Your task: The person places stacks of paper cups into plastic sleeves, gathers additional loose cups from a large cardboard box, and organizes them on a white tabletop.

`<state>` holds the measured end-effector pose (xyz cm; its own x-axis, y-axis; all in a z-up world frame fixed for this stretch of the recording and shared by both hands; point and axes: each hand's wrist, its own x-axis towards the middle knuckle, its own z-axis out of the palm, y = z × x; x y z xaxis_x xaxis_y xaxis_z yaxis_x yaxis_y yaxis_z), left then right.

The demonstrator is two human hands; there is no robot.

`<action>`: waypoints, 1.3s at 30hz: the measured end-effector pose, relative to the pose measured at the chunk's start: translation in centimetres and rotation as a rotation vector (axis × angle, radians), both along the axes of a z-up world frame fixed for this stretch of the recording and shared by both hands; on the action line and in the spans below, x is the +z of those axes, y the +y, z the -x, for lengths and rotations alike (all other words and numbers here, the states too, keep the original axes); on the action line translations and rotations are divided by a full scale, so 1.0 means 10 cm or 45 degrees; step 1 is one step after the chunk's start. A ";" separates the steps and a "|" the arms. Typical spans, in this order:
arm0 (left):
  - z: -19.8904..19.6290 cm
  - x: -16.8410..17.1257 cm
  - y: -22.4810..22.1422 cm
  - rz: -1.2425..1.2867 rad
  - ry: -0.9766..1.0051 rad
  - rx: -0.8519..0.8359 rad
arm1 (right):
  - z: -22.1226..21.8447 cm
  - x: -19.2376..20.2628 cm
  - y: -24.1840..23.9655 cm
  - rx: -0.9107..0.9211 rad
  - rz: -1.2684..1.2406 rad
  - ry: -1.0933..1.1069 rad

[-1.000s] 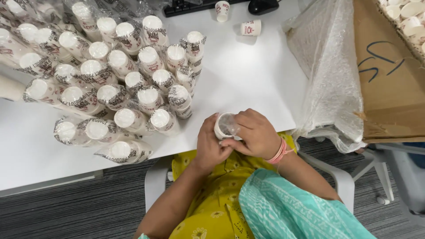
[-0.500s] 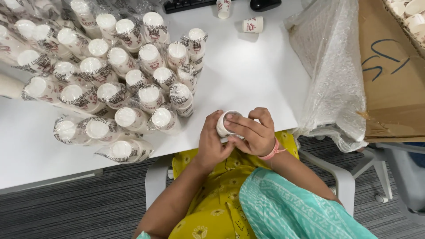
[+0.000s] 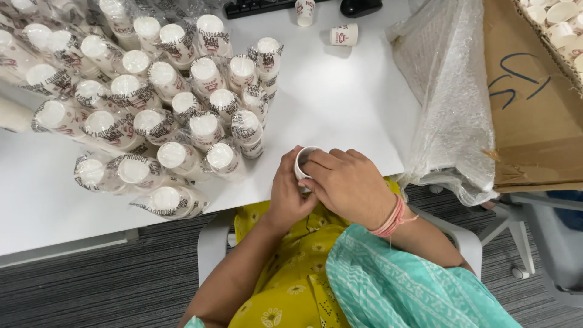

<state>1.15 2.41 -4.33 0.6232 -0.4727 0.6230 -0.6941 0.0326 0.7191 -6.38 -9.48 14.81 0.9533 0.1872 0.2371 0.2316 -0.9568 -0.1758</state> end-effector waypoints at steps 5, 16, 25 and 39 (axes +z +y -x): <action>0.05 0.23 0.05 0.242 -0.055 0.041 | -0.20 -0.40 -0.60 -0.266 -0.710 0.037; -0.05 -0.07 -0.04 -0.184 -0.030 0.058 | -0.13 -0.96 -0.31 -0.144 -1.441 0.313; 0.02 0.27 -0.06 -0.158 0.050 0.119 | -1.03 -1.24 -0.80 -0.397 -1.263 0.380; 0.00 0.19 -0.09 -0.170 0.132 0.143 | -2.10 -1.65 -1.43 -0.393 -1.009 -0.207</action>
<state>1.12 1.47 -2.43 0.7343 -0.4709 0.4890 -0.6100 -0.1415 0.7797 14.67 -23.76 -1.73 0.8771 -0.3525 0.3263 0.0623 -0.5902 -0.8049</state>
